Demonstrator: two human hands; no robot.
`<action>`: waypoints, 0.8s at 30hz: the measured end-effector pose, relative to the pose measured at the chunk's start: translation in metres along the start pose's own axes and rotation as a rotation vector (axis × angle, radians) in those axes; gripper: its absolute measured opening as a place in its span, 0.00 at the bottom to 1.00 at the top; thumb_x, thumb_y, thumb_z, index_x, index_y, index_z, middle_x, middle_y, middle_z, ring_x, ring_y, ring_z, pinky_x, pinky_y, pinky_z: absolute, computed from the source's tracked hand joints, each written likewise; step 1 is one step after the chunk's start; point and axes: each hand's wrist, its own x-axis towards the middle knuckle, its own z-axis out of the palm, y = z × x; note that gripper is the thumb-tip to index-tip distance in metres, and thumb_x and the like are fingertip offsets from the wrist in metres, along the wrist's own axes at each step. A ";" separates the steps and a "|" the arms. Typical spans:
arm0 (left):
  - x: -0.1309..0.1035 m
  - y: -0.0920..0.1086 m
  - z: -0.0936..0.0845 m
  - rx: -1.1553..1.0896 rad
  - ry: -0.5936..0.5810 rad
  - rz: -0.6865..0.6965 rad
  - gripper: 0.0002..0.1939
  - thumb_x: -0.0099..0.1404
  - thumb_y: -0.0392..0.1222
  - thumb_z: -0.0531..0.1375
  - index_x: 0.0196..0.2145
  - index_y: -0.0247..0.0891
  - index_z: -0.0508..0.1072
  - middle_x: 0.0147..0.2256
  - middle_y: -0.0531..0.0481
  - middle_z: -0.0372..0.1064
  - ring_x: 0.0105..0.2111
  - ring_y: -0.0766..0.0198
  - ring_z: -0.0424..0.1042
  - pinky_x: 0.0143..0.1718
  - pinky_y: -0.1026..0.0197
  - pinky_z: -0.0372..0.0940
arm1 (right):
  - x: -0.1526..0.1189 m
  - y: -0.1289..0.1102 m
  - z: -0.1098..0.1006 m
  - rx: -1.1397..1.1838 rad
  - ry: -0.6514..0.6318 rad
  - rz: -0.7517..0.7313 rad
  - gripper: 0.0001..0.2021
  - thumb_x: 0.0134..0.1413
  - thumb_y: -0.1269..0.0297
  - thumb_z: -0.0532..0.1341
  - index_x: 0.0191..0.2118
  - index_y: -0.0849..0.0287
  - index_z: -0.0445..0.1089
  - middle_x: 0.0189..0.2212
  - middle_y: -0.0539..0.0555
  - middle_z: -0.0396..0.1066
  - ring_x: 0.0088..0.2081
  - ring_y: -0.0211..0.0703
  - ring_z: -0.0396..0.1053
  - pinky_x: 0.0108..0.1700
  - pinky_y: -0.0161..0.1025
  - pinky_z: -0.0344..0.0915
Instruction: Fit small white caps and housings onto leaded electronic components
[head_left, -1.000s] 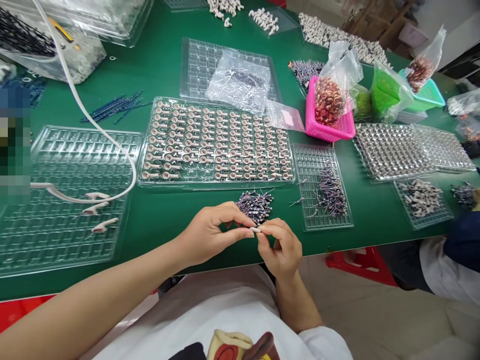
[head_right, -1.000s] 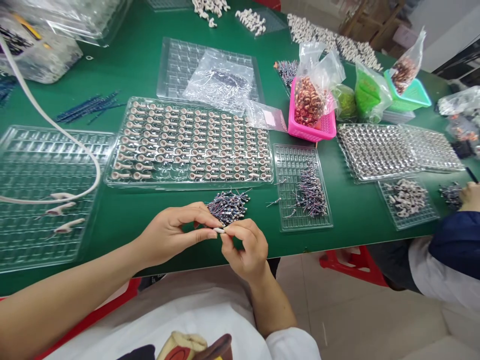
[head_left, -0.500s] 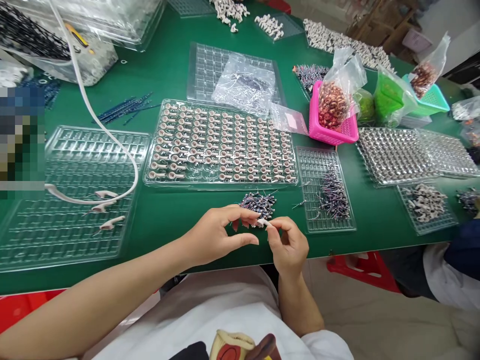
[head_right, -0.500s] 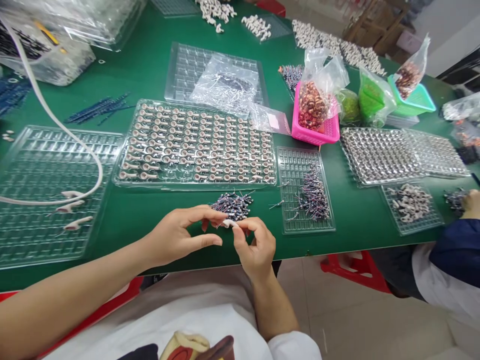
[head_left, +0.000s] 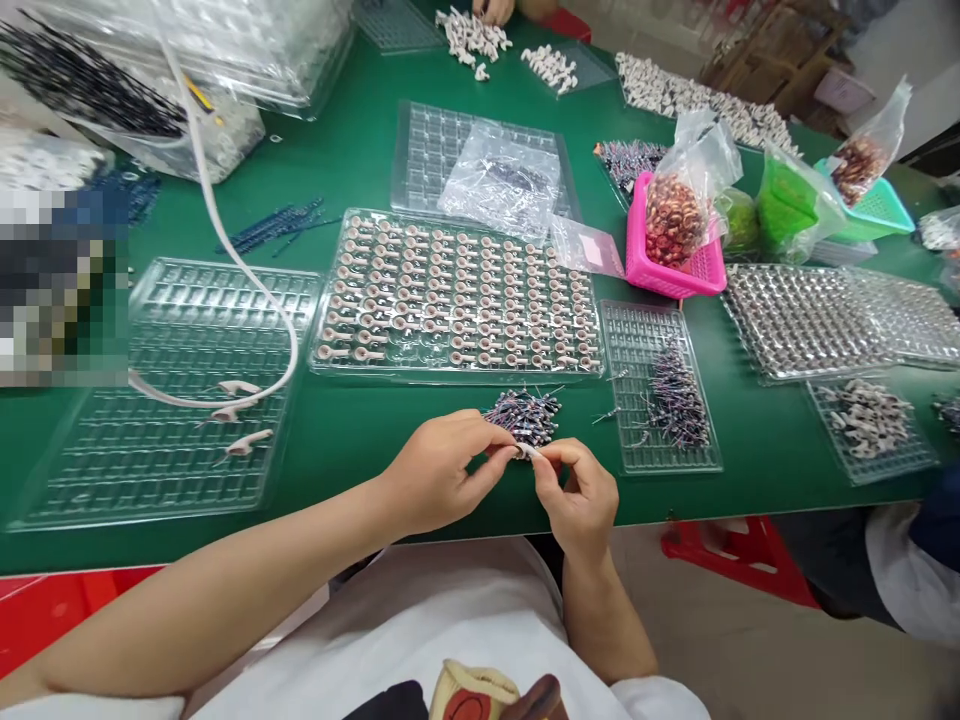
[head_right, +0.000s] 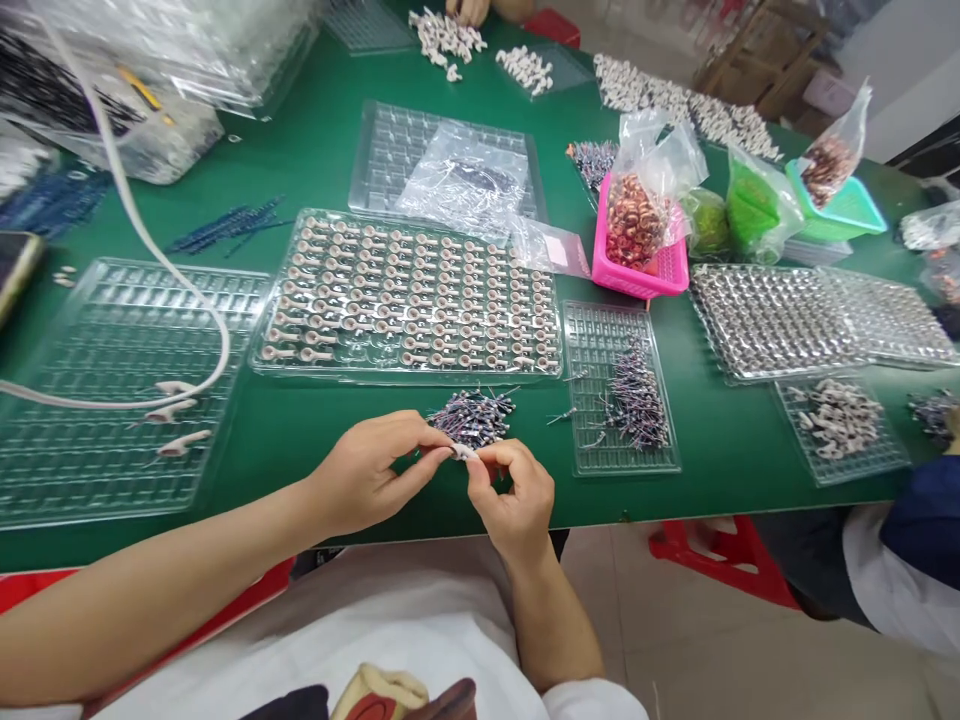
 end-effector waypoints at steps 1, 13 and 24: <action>0.000 0.001 0.000 0.031 0.007 0.010 0.08 0.69 0.37 0.56 0.36 0.37 0.76 0.26 0.49 0.75 0.27 0.63 0.71 0.30 0.62 0.64 | 0.000 0.000 -0.001 -0.008 -0.010 -0.010 0.03 0.60 0.67 0.62 0.34 0.56 0.72 0.28 0.50 0.73 0.28 0.37 0.69 0.29 0.35 0.67; -0.050 -0.013 -0.107 0.405 0.295 -0.313 0.06 0.69 0.38 0.58 0.37 0.39 0.76 0.33 0.46 0.75 0.36 0.56 0.71 0.38 0.57 0.65 | -0.002 0.013 -0.004 0.024 -0.079 -0.116 0.05 0.62 0.67 0.61 0.42 0.54 0.73 0.36 0.53 0.77 0.34 0.42 0.74 0.33 0.37 0.71; -0.093 -0.054 -0.142 0.745 0.311 -0.572 0.12 0.68 0.45 0.57 0.45 0.39 0.75 0.42 0.44 0.75 0.49 0.41 0.69 0.47 0.48 0.64 | 0.000 0.009 -0.002 0.030 -0.090 -0.147 0.04 0.63 0.68 0.60 0.41 0.55 0.73 0.33 0.53 0.76 0.31 0.40 0.73 0.32 0.36 0.70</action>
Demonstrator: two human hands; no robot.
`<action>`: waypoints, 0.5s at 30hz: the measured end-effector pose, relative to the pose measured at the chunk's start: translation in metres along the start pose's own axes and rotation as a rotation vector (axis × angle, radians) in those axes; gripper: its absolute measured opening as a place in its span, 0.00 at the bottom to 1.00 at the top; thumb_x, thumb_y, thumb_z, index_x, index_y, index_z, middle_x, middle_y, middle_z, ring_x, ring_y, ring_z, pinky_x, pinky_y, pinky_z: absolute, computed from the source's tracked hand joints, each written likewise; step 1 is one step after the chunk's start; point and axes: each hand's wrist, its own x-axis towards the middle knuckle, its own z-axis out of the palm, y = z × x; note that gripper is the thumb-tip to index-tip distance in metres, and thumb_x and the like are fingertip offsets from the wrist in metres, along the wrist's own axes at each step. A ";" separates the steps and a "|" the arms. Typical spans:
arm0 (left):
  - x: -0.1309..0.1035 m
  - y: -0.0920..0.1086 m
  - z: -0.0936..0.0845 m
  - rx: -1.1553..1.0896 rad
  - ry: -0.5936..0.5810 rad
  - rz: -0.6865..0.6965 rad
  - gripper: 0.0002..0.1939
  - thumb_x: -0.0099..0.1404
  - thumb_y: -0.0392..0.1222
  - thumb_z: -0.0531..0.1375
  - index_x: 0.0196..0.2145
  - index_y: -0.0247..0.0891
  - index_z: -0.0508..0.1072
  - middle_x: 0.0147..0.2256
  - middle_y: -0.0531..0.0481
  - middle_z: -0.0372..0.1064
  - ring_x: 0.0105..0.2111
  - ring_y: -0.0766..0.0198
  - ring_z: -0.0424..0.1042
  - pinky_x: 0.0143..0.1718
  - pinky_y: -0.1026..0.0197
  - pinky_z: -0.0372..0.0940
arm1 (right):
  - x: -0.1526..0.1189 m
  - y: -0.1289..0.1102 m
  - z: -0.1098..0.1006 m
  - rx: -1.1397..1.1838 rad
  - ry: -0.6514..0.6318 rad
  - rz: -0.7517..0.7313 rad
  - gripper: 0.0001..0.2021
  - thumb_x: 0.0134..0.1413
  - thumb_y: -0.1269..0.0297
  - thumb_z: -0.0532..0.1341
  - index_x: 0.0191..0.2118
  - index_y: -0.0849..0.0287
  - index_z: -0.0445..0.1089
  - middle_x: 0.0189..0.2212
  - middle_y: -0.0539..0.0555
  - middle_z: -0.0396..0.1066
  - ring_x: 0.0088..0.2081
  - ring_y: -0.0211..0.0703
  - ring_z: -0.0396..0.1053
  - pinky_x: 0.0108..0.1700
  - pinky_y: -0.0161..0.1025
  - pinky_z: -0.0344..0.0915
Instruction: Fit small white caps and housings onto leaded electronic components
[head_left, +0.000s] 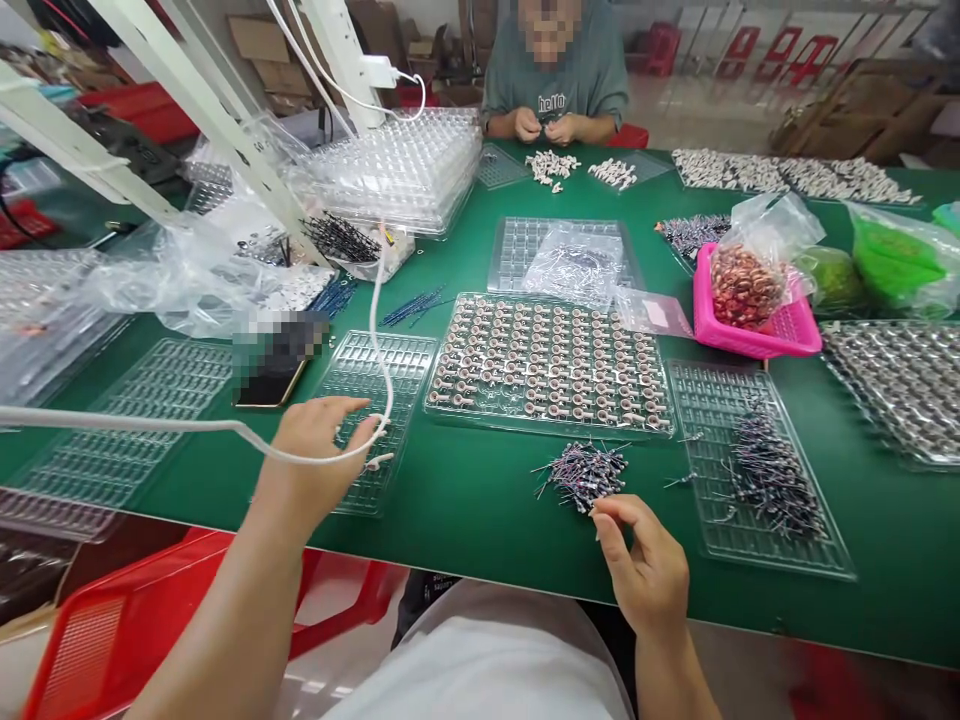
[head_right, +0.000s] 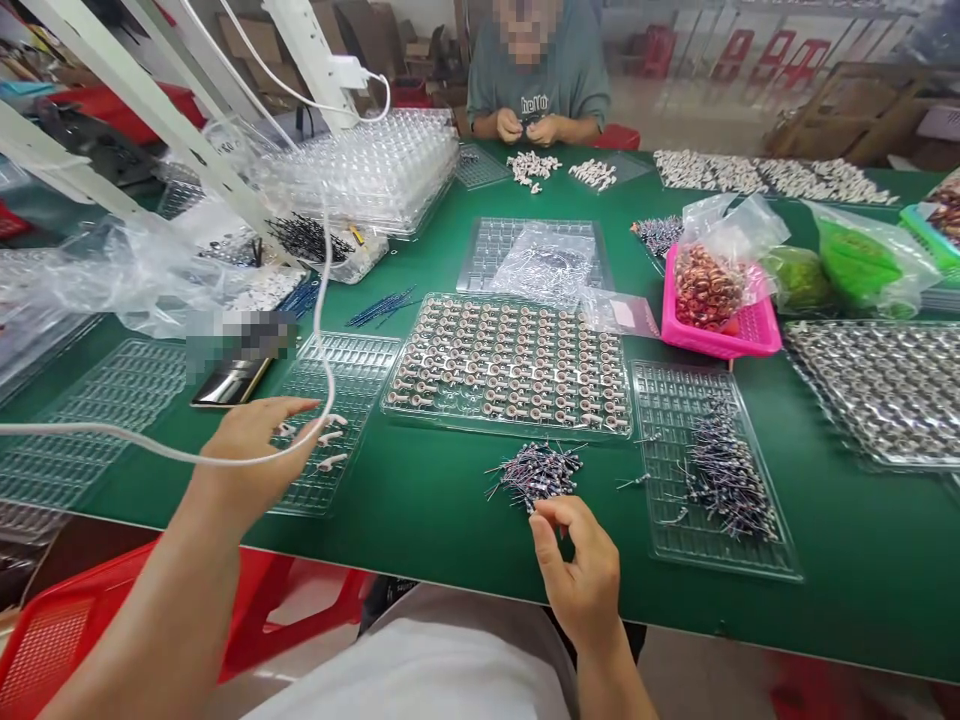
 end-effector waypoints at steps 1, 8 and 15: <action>0.005 0.009 0.007 -0.012 -0.019 0.032 0.14 0.69 0.47 0.56 0.46 0.38 0.75 0.44 0.41 0.75 0.50 0.42 0.69 0.49 0.47 0.64 | 0.000 0.000 0.000 0.003 -0.001 0.001 0.04 0.63 0.68 0.60 0.41 0.56 0.73 0.33 0.52 0.76 0.31 0.39 0.73 0.32 0.36 0.70; 0.057 0.058 0.051 0.009 -0.204 0.229 0.16 0.69 0.47 0.54 0.41 0.36 0.78 0.39 0.39 0.75 0.45 0.48 0.72 0.46 0.50 0.67 | -0.004 0.004 0.000 0.055 -0.008 0.025 0.05 0.63 0.69 0.60 0.42 0.56 0.72 0.34 0.51 0.74 0.31 0.37 0.72 0.33 0.35 0.69; 0.091 0.061 0.061 0.102 -0.331 0.134 0.13 0.62 0.46 0.57 0.28 0.37 0.77 0.33 0.38 0.75 0.38 0.43 0.73 0.34 0.52 0.66 | -0.007 0.001 -0.001 0.080 0.054 0.048 0.06 0.63 0.71 0.59 0.42 0.56 0.72 0.35 0.51 0.73 0.32 0.37 0.71 0.33 0.35 0.68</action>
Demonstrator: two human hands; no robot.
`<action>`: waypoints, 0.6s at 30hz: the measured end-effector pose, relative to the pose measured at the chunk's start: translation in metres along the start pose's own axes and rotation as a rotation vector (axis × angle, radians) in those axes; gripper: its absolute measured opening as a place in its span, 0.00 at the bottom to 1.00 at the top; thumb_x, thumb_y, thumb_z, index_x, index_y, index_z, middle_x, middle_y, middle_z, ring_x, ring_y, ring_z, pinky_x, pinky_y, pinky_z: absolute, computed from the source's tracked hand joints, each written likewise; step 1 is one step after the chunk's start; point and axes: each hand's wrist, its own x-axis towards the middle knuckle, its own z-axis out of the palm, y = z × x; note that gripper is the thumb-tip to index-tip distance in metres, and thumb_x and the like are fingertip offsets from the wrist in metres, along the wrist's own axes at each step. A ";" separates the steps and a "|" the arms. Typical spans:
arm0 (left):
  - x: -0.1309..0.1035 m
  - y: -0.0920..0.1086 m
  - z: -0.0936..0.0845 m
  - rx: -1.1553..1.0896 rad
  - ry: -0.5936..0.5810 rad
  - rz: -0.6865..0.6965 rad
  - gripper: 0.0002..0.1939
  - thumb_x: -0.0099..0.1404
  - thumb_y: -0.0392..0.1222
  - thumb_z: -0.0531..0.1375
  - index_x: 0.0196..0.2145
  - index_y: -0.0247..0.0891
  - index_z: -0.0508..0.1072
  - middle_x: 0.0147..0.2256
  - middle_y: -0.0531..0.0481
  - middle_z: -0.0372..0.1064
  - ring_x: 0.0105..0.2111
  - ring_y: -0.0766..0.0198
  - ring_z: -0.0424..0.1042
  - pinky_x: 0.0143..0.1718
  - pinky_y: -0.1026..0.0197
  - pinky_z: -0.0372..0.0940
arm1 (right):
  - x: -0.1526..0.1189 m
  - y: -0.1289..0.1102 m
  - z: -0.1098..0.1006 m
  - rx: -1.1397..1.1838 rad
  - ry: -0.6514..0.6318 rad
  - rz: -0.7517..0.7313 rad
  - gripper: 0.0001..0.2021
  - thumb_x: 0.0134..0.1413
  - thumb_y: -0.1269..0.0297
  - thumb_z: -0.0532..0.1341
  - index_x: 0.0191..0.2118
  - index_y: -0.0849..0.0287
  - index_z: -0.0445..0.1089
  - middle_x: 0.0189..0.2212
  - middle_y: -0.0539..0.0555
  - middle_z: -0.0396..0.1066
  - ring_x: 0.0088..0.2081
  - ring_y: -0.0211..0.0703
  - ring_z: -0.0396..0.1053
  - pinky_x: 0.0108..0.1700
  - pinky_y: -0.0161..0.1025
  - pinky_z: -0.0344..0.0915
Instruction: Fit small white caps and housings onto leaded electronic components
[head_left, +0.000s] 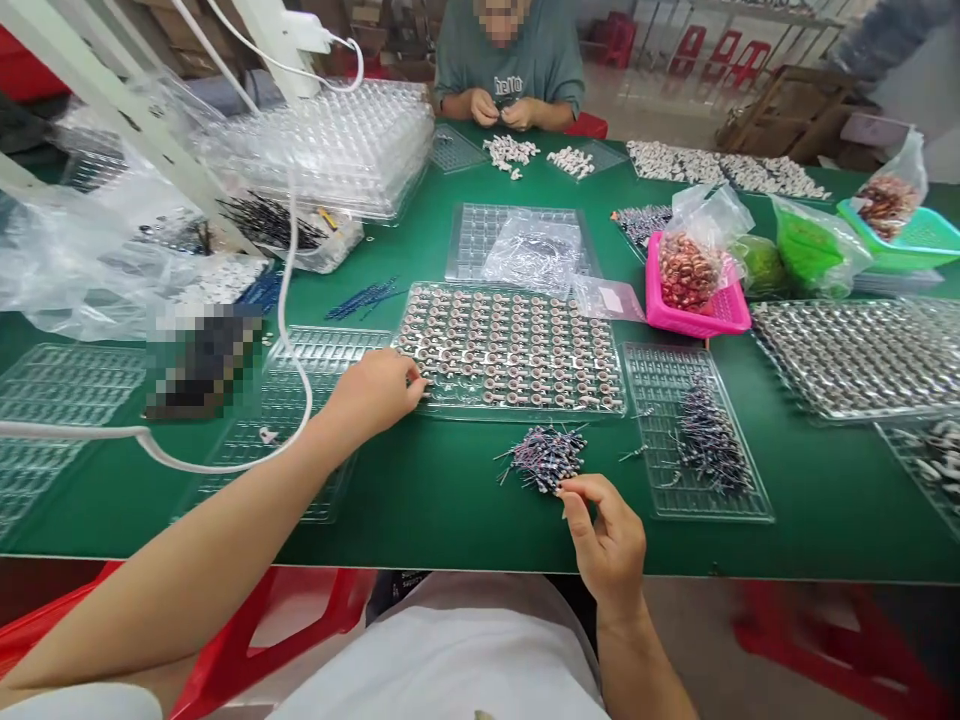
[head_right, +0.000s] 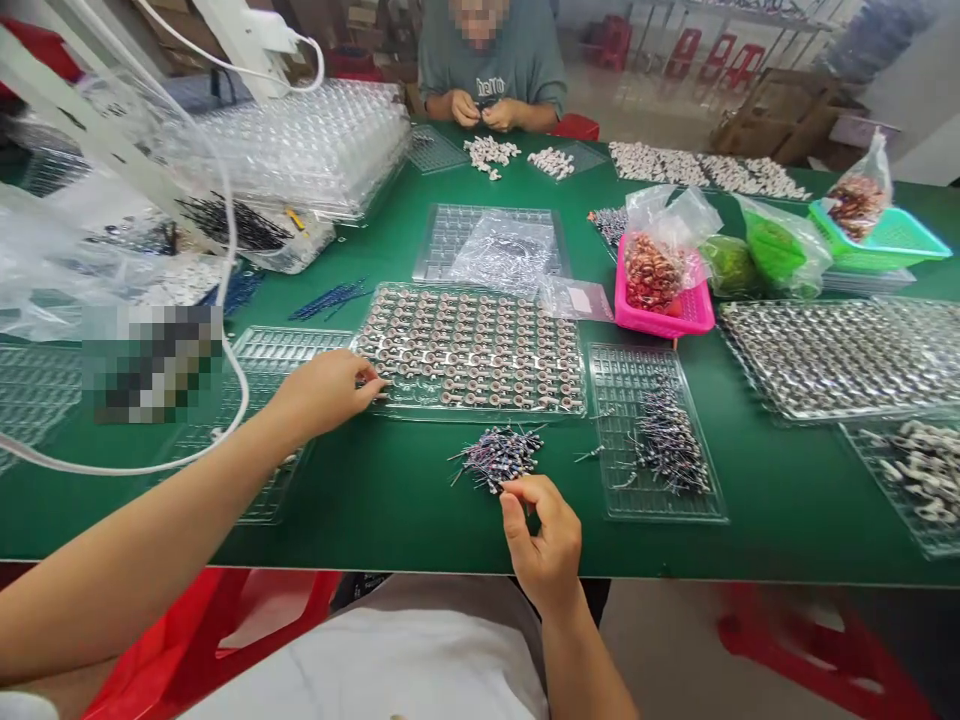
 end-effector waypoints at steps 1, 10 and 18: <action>0.002 0.000 0.000 -0.006 -0.008 -0.015 0.13 0.61 0.46 0.57 0.26 0.37 0.76 0.33 0.38 0.75 0.37 0.43 0.73 0.33 0.52 0.65 | 0.000 -0.001 -0.001 0.004 0.012 0.003 0.06 0.63 0.71 0.59 0.42 0.56 0.72 0.35 0.51 0.73 0.32 0.37 0.71 0.34 0.35 0.68; -0.034 0.041 -0.025 -0.223 0.101 -0.008 0.12 0.65 0.46 0.54 0.32 0.38 0.74 0.42 0.43 0.75 0.40 0.54 0.73 0.40 0.56 0.67 | 0.005 -0.004 -0.012 -0.298 -0.068 -0.188 0.07 0.57 0.73 0.65 0.40 0.56 0.72 0.34 0.53 0.68 0.36 0.42 0.67 0.37 0.40 0.67; -0.061 0.105 -0.008 -1.072 -0.309 0.034 0.10 0.64 0.47 0.60 0.30 0.38 0.72 0.36 0.46 0.78 0.34 0.58 0.76 0.35 0.57 0.71 | 0.010 -0.001 0.008 -0.591 -0.156 -0.217 0.01 0.59 0.70 0.64 0.37 0.58 0.71 0.34 0.56 0.69 0.36 0.47 0.64 0.38 0.44 0.65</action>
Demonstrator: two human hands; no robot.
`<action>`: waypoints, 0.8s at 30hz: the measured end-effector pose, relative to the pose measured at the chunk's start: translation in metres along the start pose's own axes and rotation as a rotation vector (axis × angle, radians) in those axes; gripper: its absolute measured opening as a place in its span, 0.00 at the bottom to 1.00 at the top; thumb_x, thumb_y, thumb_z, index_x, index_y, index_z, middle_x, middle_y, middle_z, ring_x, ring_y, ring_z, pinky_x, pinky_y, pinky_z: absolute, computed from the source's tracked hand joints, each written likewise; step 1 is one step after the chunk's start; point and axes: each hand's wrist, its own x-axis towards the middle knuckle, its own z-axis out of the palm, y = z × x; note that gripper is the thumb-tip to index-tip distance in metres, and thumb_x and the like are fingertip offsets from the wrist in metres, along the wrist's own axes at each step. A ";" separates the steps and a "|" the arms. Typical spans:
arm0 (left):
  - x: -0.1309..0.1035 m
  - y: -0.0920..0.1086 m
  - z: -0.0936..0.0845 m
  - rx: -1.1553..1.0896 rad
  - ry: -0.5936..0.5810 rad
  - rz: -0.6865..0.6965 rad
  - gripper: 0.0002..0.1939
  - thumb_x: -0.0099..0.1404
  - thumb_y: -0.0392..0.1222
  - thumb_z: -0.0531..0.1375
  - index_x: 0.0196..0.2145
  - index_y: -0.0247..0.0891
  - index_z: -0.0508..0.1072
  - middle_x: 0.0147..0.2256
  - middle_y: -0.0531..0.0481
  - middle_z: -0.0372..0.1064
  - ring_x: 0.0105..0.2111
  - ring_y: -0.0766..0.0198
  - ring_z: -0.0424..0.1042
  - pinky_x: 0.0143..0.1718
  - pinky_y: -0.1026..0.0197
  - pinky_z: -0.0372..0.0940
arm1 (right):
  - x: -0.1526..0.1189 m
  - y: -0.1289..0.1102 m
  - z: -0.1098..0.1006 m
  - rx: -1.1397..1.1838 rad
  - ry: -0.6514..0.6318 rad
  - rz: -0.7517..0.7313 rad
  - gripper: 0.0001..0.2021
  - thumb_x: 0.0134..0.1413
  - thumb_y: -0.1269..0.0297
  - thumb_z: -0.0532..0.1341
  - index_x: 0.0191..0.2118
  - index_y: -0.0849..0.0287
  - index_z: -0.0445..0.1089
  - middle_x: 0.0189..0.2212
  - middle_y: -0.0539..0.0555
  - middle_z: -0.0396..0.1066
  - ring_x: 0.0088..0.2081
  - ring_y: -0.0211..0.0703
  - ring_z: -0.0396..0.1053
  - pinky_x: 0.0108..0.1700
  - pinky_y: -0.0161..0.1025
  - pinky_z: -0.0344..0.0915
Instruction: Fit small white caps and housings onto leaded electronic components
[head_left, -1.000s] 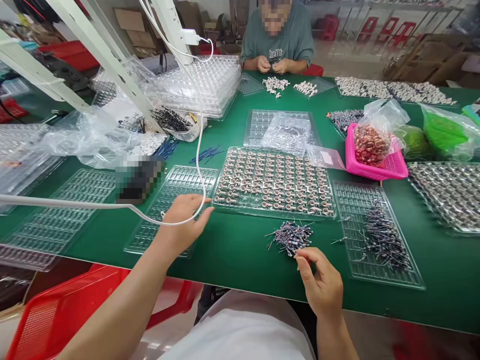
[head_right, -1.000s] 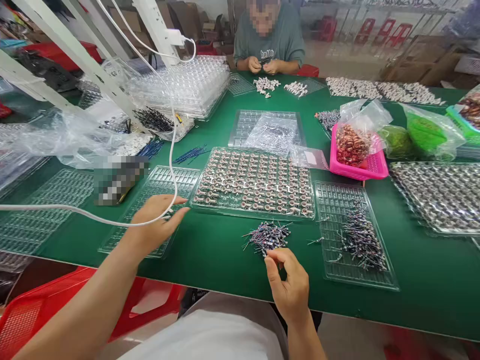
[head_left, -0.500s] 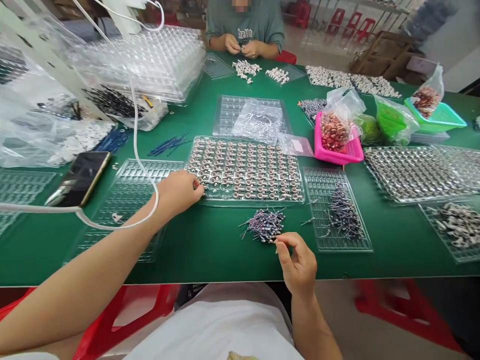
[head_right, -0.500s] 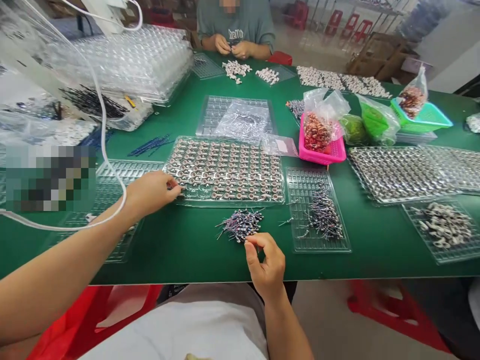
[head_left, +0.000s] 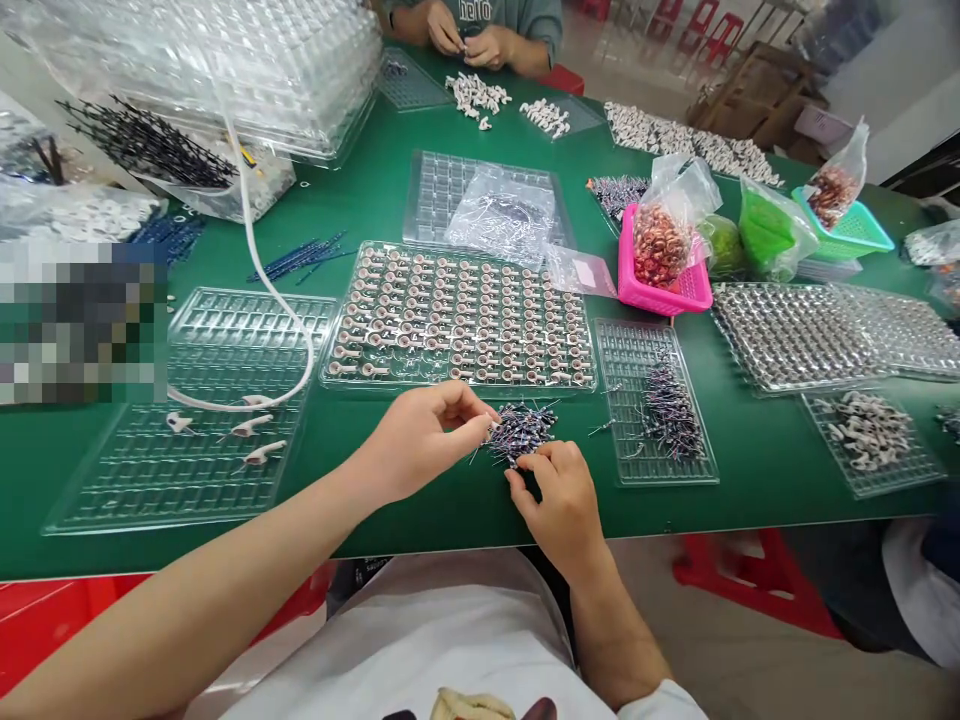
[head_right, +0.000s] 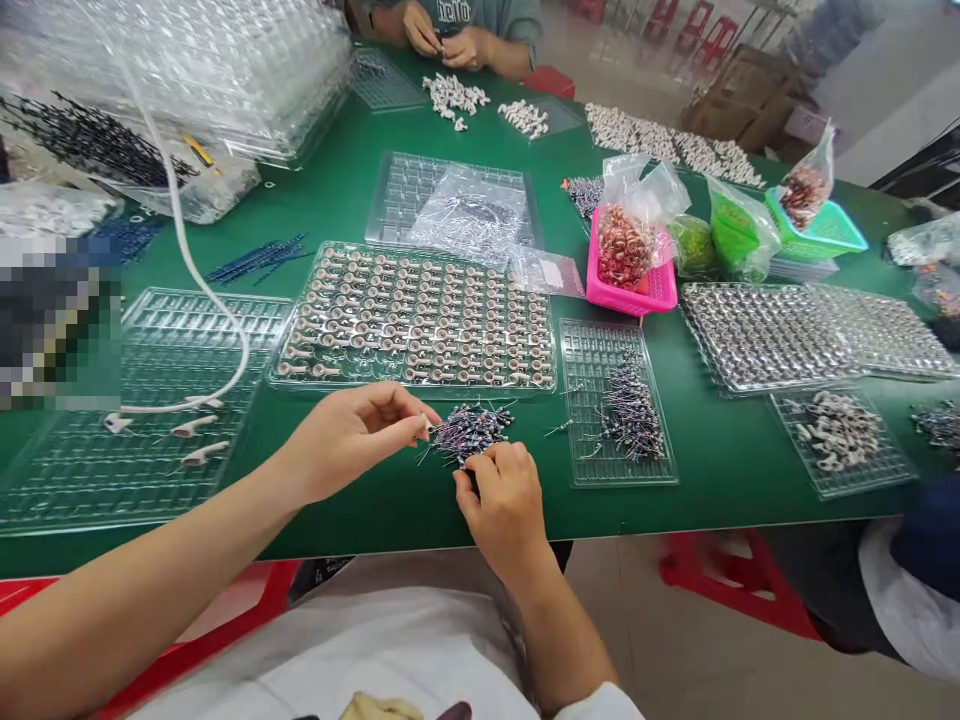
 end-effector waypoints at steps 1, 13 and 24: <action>0.004 -0.001 0.005 -0.071 -0.026 -0.011 0.10 0.64 0.46 0.61 0.31 0.38 0.71 0.35 0.46 0.77 0.34 0.59 0.76 0.35 0.57 0.71 | 0.000 0.000 0.001 -0.007 0.002 0.001 0.02 0.59 0.71 0.63 0.37 0.58 0.71 0.33 0.56 0.69 0.36 0.46 0.64 0.38 0.44 0.65; 0.021 -0.021 0.010 -0.544 -0.199 -0.155 0.08 0.56 0.37 0.59 0.35 0.36 0.74 0.26 0.53 0.69 0.25 0.67 0.67 0.29 0.61 0.63 | -0.003 0.004 -0.022 0.278 -0.040 0.204 0.03 0.60 0.70 0.62 0.37 0.56 0.72 0.32 0.52 0.69 0.36 0.42 0.67 0.39 0.41 0.65; 0.011 -0.010 0.009 -0.525 -0.372 -0.258 0.12 0.62 0.47 0.58 0.34 0.35 0.71 0.21 0.59 0.52 0.20 0.70 0.48 0.22 0.64 0.43 | -0.002 -0.003 -0.016 0.560 0.081 0.374 0.03 0.60 0.68 0.62 0.35 0.56 0.75 0.31 0.51 0.67 0.33 0.38 0.67 0.33 0.37 0.66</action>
